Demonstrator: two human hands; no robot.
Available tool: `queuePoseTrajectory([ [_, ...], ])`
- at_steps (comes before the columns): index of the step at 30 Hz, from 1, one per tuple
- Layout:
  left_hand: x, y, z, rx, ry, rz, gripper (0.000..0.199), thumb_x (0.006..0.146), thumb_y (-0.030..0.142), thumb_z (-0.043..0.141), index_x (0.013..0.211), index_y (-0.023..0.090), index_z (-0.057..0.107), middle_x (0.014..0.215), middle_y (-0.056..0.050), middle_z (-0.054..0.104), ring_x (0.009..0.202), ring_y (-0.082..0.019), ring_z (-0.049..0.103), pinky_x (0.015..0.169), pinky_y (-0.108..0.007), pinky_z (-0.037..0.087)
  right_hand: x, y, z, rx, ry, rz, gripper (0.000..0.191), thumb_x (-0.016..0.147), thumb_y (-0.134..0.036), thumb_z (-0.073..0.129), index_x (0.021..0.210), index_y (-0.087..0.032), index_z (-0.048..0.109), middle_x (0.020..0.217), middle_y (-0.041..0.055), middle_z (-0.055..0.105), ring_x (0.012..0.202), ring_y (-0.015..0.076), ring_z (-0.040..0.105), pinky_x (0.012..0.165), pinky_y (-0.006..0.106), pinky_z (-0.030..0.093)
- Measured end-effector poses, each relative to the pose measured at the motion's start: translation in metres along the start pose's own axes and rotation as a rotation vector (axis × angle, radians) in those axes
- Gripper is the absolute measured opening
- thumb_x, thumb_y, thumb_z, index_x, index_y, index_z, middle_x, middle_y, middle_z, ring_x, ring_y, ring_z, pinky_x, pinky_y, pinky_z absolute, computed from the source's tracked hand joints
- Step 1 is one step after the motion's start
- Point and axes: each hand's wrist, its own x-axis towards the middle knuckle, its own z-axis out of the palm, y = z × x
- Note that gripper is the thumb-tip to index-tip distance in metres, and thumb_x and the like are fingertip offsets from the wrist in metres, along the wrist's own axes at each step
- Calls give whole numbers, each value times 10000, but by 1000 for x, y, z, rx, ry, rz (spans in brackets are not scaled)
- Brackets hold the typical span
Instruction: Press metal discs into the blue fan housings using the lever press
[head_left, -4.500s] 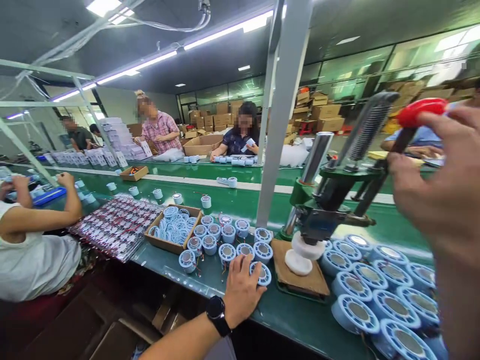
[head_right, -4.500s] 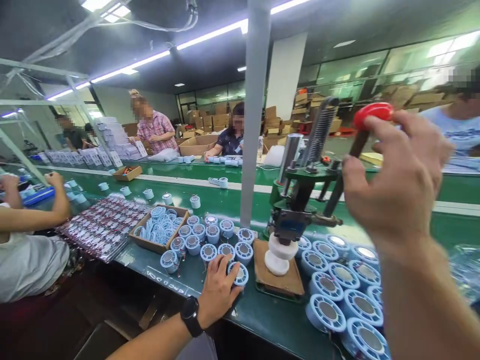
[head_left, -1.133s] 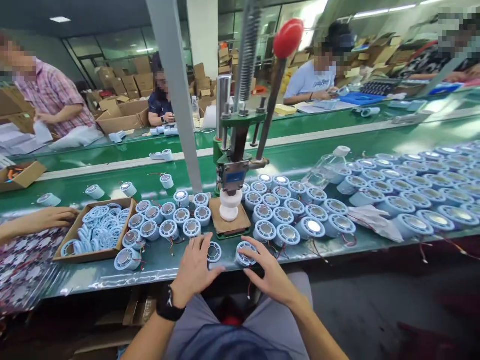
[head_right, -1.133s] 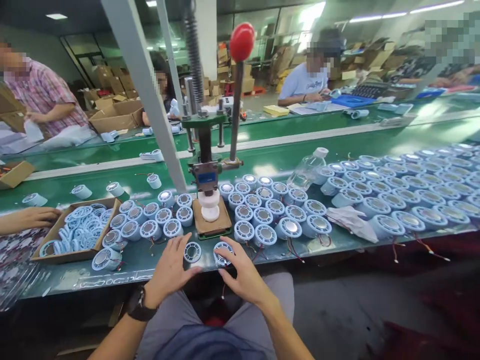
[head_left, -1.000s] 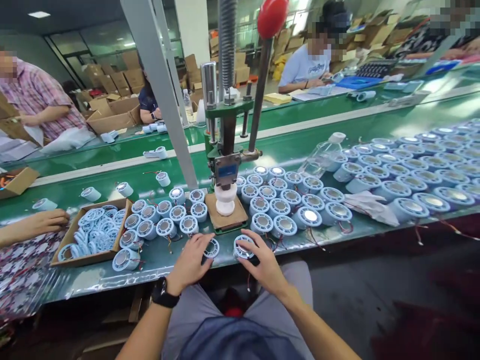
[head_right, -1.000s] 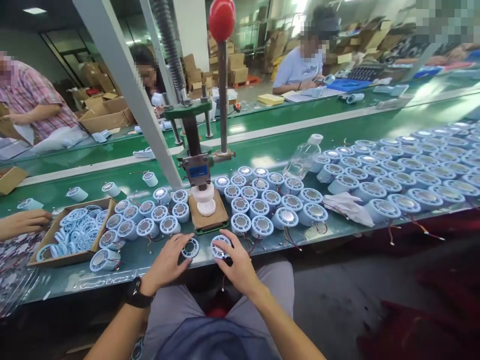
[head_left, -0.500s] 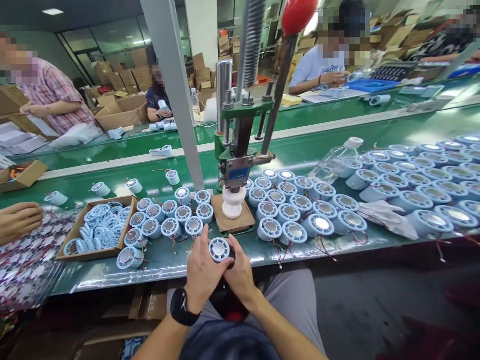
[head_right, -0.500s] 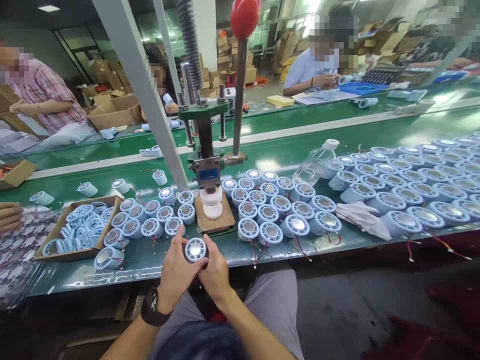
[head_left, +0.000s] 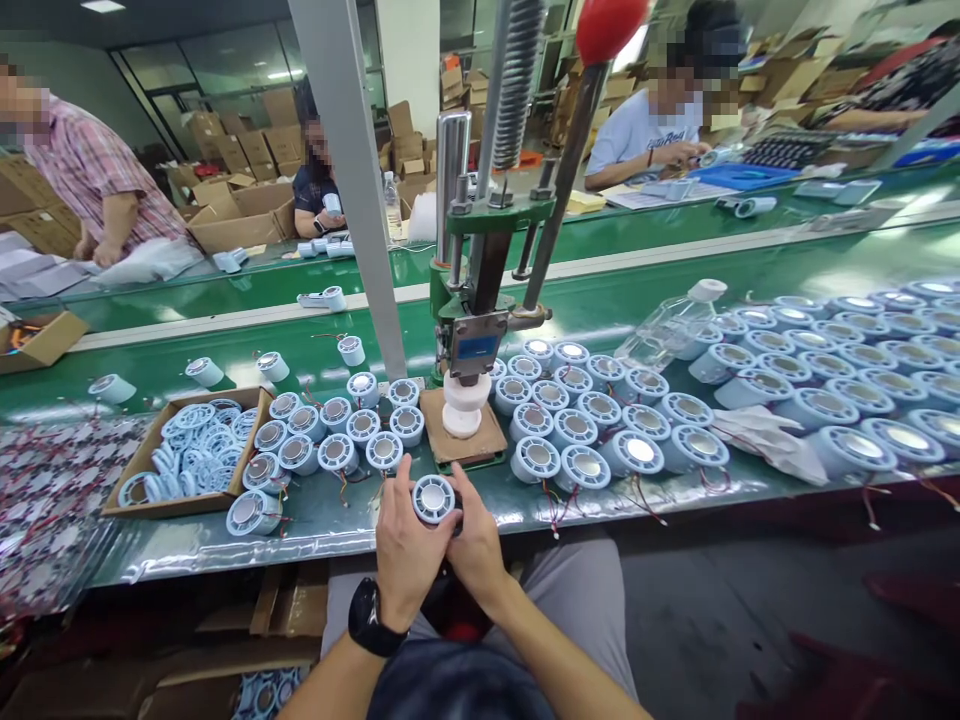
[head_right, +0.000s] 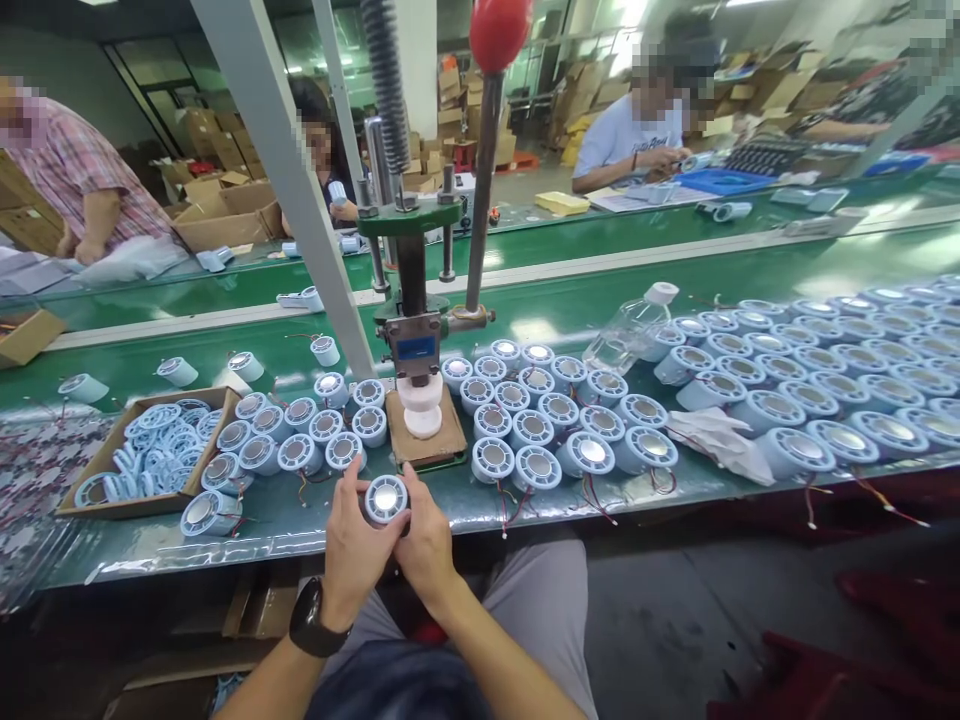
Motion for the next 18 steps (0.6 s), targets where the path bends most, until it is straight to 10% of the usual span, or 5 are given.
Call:
queuePoseTrajectory([
  [5,-5,-10,9,-24,-120,33,486,907,287,565,1372,185,470,1216,-144,544,1181,-301,534,1023,-507,452,16,5,-27,-51,-366,-50,656,771,-30,506,1409,-182,506,1280,131,599,1181,212,607,998,357,545],
  [9,-8,-23,11,-133,-227,86,514,913,293,504,1401,151,430,1390,-168,506,1314,-288,471,1112,-504,384,86,-12,-92,-191,-645,-250,713,766,-114,648,1446,-232,471,1344,112,562,1210,240,589,984,381,556],
  [14,17,-7,-9,-191,-247,-42,518,759,317,677,1242,153,591,1167,-119,683,1081,-281,642,1002,-443,491,264,-91,-176,-376,84,-494,453,890,-167,598,1340,-158,551,1329,104,544,1334,248,456,1146,514,365],
  [18,77,22,-17,-233,-170,-63,520,689,282,762,1183,171,644,1112,-89,712,1006,-265,662,965,-419,506,373,-131,-186,-293,191,-346,342,973,-211,462,1265,-76,580,1126,83,652,971,125,664,894,278,537],
])
